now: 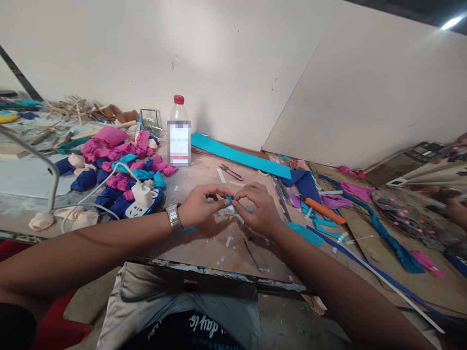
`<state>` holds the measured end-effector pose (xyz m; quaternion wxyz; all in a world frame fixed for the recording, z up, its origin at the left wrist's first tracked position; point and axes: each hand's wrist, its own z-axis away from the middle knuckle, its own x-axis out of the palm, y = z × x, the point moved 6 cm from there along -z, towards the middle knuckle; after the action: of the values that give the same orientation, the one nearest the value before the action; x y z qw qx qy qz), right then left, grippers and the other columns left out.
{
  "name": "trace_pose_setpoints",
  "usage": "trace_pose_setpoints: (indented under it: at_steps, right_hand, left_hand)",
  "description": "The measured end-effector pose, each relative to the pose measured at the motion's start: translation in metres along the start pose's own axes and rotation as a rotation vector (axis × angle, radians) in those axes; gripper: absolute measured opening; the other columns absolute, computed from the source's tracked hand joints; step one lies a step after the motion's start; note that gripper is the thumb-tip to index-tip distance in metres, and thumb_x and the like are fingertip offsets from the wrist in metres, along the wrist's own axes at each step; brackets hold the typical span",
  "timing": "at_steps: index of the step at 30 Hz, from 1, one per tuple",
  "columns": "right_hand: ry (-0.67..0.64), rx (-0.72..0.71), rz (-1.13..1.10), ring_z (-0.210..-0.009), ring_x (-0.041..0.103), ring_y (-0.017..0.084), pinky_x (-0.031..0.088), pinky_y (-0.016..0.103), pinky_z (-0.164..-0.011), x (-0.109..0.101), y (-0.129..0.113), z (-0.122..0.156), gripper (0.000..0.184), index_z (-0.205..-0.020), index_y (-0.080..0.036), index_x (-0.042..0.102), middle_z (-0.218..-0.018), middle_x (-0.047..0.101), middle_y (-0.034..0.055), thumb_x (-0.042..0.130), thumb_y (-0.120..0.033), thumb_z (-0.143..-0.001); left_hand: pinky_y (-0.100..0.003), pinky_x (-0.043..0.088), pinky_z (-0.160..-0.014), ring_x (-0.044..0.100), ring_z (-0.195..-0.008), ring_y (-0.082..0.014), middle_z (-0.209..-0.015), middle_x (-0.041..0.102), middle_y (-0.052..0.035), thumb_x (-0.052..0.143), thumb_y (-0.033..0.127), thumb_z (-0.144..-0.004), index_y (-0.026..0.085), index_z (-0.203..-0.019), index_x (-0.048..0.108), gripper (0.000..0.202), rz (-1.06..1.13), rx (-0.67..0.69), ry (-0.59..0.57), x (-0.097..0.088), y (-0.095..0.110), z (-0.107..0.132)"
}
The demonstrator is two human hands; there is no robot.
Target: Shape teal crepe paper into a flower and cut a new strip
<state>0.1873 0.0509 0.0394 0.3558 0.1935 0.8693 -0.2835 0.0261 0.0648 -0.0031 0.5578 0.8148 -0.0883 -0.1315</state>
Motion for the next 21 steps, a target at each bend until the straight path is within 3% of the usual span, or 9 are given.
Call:
trace_pose_setpoints:
  at_steps: [21]
  right_hand:
    - [0.002,-0.030,0.007,-0.087,0.063,0.023,0.045,0.043,-0.086,0.0026,-0.0003,0.0008,0.007,-0.084,-0.024,0.066,-0.084,0.072,0.0028,0.069,-0.021,-0.090]
  left_hand:
    - [-0.032,0.053,-0.085,0.070,-0.092,-0.0200,-0.099,0.079,-0.0096,0.078,0.032,-0.082,0.015,-0.098,0.078,0.023,-0.029,-0.005,0.005,0.0008,0.0007,0.0009]
